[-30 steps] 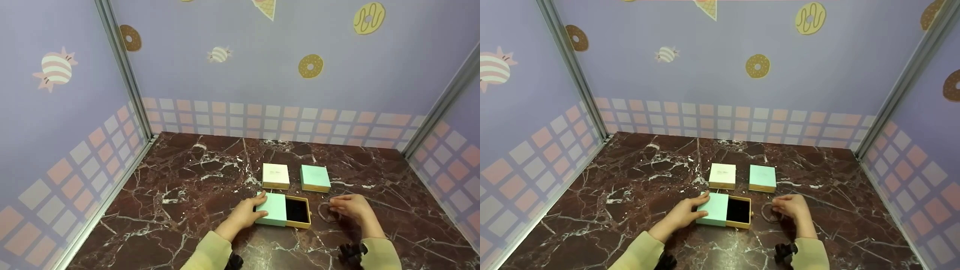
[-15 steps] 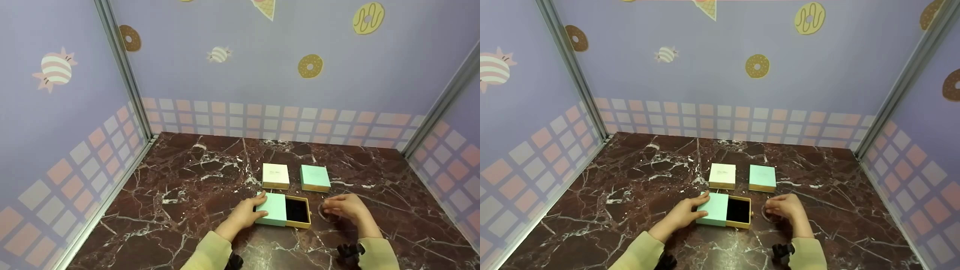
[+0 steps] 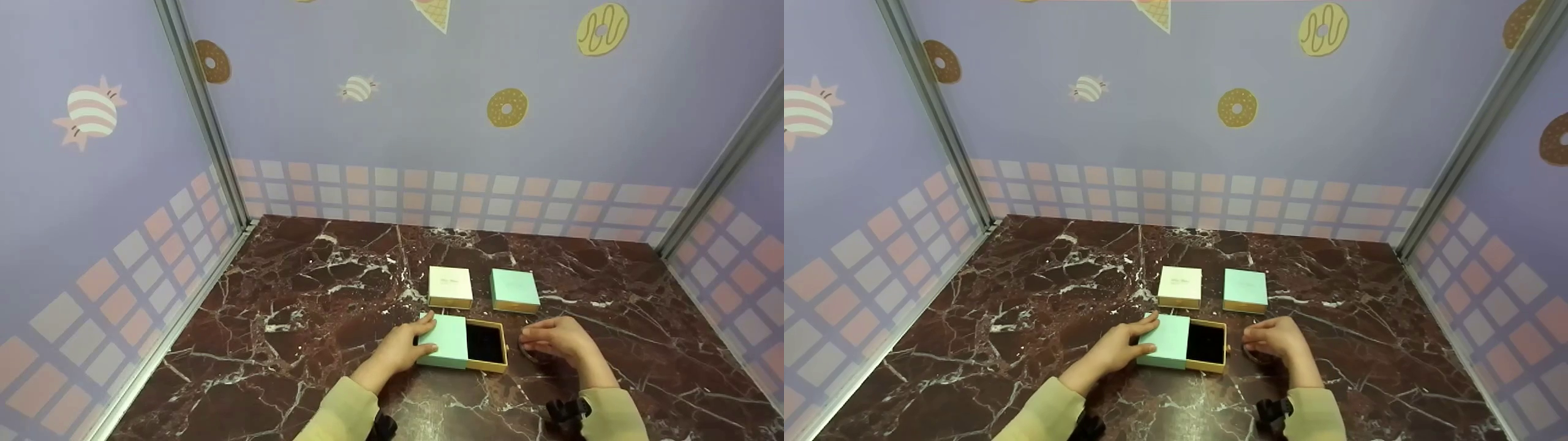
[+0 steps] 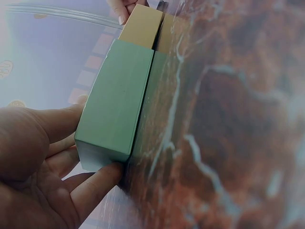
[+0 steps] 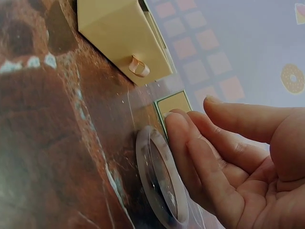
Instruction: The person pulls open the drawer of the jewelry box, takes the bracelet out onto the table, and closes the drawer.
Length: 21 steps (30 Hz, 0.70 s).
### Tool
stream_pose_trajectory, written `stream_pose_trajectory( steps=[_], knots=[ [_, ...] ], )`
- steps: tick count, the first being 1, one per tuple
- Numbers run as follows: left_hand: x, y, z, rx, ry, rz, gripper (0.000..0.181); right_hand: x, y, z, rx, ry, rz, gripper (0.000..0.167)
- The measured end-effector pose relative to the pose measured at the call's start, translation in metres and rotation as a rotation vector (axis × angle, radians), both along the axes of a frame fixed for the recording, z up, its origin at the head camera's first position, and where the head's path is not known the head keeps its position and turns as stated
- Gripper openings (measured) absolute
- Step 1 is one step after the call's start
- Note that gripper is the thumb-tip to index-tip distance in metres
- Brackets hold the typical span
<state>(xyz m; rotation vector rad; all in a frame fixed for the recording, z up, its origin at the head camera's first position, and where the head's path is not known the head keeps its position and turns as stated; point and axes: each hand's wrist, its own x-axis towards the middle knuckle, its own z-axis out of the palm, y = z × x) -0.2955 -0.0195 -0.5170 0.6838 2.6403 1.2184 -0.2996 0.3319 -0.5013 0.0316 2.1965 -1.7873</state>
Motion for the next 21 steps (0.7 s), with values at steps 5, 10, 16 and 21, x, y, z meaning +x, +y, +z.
stream_pose_trajectory(
  steps=[5,10,16,21],
  knots=[
    [0.000,0.000,0.000,-0.008,0.009,0.004,0.060,-0.002,-0.003,-0.001,0.013,-0.003,0.005,0.041],
    [0.000,0.000,0.000,-0.011,0.011,0.003,0.060,-0.002,-0.007,-0.001,0.000,-0.009,0.022,0.042],
    [0.000,0.000,0.000,-0.007,0.015,0.001,0.060,-0.001,-0.011,-0.002,-0.025,-0.009,0.057,0.042],
    [0.000,0.000,-0.001,-0.004,-0.009,0.006,0.060,-0.001,-0.015,-0.004,-0.055,-0.010,0.089,0.043]
  ],
)
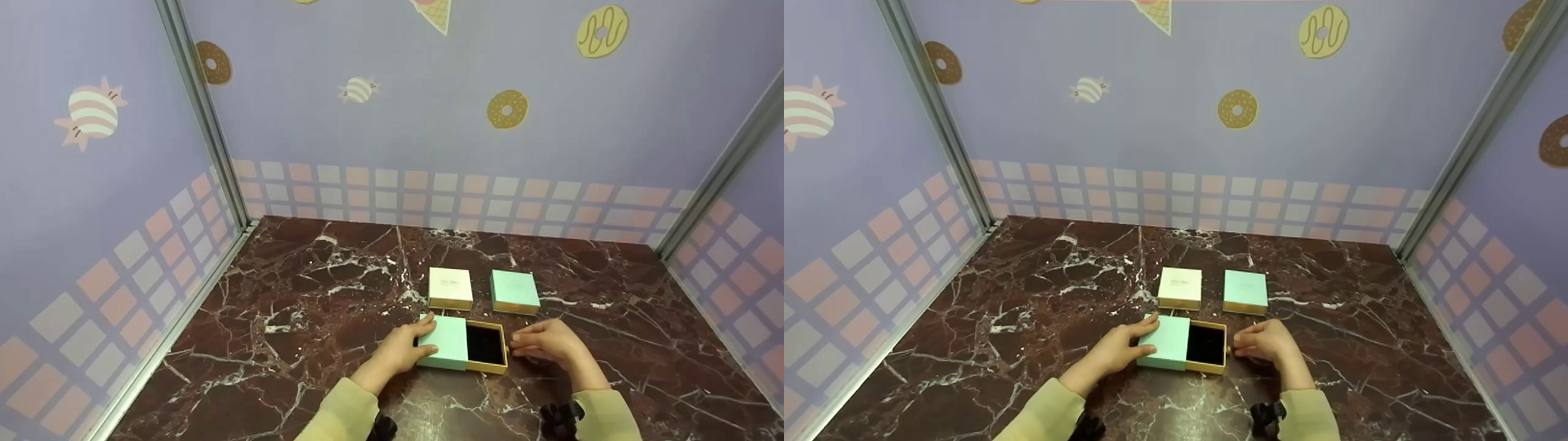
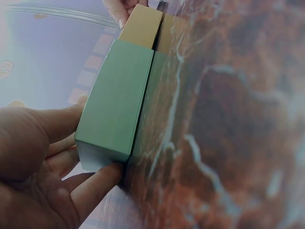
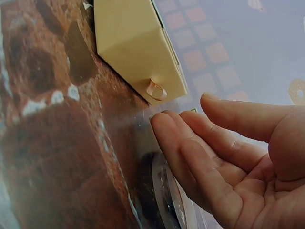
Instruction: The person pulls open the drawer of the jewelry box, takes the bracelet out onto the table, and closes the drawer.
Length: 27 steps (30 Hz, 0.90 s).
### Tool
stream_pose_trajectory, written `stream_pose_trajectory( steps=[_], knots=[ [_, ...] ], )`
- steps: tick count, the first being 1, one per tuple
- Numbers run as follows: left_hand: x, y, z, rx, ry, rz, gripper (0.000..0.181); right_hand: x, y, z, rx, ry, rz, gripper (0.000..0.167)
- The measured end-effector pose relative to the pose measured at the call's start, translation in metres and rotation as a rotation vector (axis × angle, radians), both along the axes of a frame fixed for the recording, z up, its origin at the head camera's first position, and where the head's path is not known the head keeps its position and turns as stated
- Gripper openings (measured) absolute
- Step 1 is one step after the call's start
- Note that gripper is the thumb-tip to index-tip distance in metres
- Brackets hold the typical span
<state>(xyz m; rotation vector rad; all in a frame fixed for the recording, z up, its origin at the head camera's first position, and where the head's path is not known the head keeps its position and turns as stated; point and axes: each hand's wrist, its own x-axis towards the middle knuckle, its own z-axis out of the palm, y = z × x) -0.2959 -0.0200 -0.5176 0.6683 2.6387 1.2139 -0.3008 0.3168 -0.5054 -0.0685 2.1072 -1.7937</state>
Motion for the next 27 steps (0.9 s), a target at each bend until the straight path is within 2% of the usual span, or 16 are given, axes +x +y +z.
stream_pose_trajectory(
  steps=[9,16,27],
  knots=[
    [0.000,0.000,0.001,-0.014,0.017,0.006,0.060,0.001,-0.006,0.000,0.017,0.011,0.005,0.041],
    [0.000,0.001,0.001,-0.016,0.028,0.009,0.060,0.003,-0.012,0.000,0.099,0.039,-0.012,0.037],
    [0.000,0.001,0.001,-0.005,0.022,0.000,0.060,0.002,-0.019,-0.002,0.140,0.065,-0.006,0.036]
  ],
)
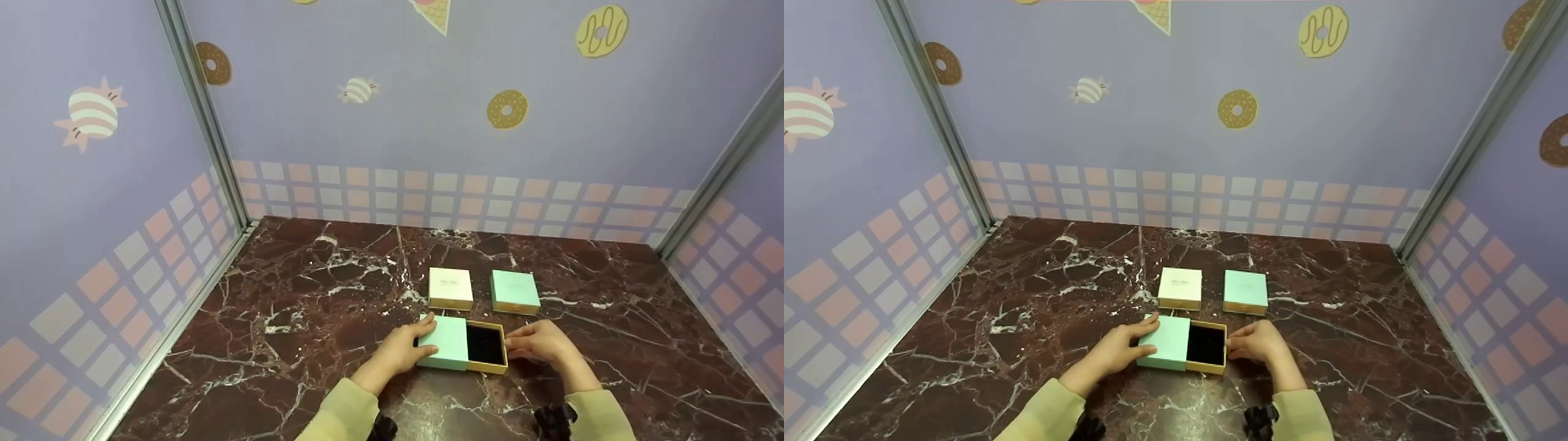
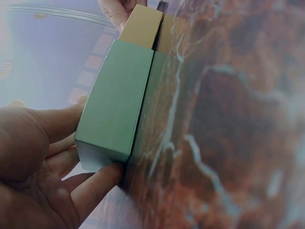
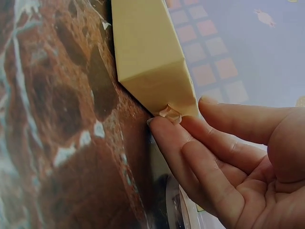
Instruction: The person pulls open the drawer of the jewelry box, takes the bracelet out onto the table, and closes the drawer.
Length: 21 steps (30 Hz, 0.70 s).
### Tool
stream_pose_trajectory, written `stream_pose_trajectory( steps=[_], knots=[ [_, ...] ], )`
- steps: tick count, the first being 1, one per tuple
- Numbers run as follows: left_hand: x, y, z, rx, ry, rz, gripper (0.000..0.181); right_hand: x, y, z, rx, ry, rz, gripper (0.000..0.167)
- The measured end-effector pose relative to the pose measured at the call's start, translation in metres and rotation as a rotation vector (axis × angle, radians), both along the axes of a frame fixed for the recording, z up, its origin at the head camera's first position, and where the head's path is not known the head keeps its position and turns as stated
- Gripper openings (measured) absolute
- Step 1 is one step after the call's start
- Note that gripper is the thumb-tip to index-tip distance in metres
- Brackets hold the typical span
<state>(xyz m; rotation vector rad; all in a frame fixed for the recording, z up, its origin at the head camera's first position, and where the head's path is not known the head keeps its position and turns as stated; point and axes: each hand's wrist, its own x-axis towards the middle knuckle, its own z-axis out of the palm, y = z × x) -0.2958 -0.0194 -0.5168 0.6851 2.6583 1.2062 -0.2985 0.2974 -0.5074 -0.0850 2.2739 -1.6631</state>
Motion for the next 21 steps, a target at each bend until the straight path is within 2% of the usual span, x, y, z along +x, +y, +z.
stream_pose_trajectory(
  steps=[4,14,21],
  knots=[
    [0.0004,0.0002,0.0000,-0.002,-0.010,0.000,0.060,0.0006,-0.0015,-0.0003,0.005,0.005,0.014,0.036],
    [-0.0004,0.0003,0.0000,-0.005,-0.025,-0.002,0.060,0.0017,-0.0055,-0.0006,0.041,0.028,-0.011,0.033],
    [-0.0010,0.0000,-0.0005,0.001,-0.010,-0.004,0.059,0.0017,-0.0069,-0.0022,0.088,0.060,-0.021,0.031]
  ],
)
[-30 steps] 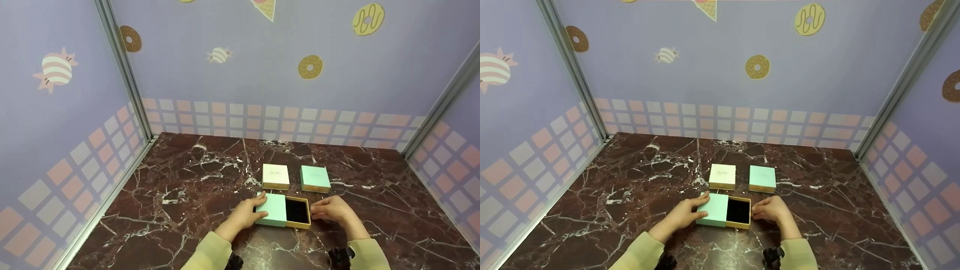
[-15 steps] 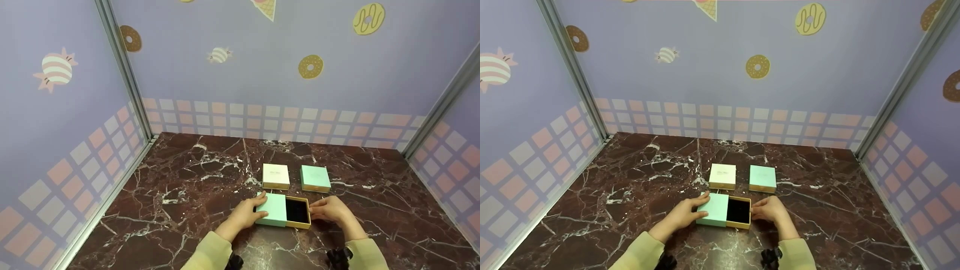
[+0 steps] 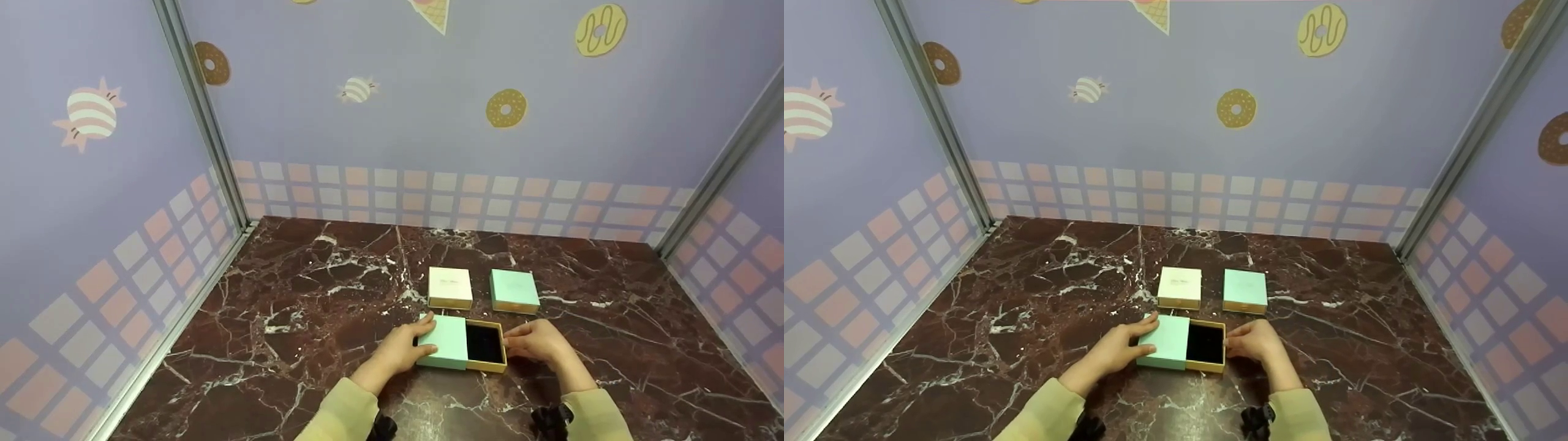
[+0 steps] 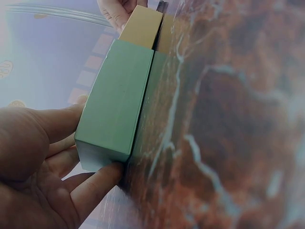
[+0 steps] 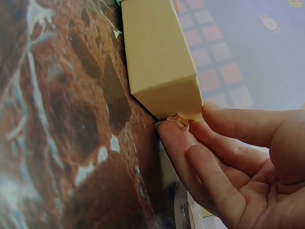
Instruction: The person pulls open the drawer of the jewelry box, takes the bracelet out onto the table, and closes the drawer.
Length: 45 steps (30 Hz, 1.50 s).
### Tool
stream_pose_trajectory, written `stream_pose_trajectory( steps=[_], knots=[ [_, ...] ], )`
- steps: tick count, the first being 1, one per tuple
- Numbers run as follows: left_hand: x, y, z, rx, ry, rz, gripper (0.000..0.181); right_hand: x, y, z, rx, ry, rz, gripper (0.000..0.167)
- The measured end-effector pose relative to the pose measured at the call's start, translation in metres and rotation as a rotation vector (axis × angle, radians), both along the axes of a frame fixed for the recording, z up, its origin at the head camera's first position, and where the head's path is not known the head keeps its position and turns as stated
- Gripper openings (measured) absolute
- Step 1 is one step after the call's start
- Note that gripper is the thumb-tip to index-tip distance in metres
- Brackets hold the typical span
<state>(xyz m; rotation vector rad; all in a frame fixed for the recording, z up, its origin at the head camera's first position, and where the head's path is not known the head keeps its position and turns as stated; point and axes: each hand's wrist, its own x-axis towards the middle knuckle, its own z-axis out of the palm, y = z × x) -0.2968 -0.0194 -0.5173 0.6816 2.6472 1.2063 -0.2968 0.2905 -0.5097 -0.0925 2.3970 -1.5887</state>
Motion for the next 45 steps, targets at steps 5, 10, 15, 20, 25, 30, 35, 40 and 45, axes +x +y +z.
stream_pose_trajectory(
  steps=[5,10,15,20,25,30,35,40,45],
  knots=[
    [0.0004,0.0000,-0.0001,-0.007,0.000,0.004,0.060,-0.0001,-0.0019,-0.0005,0.033,0.026,-0.010,0.031],
    [0.0007,0.0002,0.0007,-0.009,0.003,0.006,0.059,0.0002,-0.0039,-0.0001,0.032,0.015,-0.028,0.031],
    [0.0007,0.0005,0.0007,-0.011,0.016,0.006,0.059,0.0011,-0.0050,0.0005,0.006,-0.001,-0.034,0.031],
    [0.0007,0.0002,0.0003,-0.005,0.022,0.004,0.060,0.0014,-0.0056,-0.0001,0.002,0.003,-0.035,0.031],
    [0.0001,0.0002,-0.0001,-0.007,0.028,0.001,0.060,0.0009,-0.0057,-0.0001,0.003,0.007,-0.028,0.032],
    [0.0000,-0.0001,0.0002,-0.010,0.031,-0.003,0.059,0.0003,-0.0058,-0.0005,-0.006,0.001,-0.032,0.032],
    [0.0009,-0.0002,0.0013,-0.005,0.026,-0.003,0.059,-0.0001,-0.0064,-0.0008,-0.007,0.009,-0.031,0.032],
    [0.0014,0.0002,0.0022,-0.005,0.000,0.006,0.060,-0.0004,-0.0070,-0.0007,-0.006,0.013,-0.036,0.032],
    [0.0020,0.0004,0.0031,-0.012,0.001,0.008,0.059,0.0003,-0.0088,-0.0005,0.012,0.013,-0.045,0.031]
  ],
)
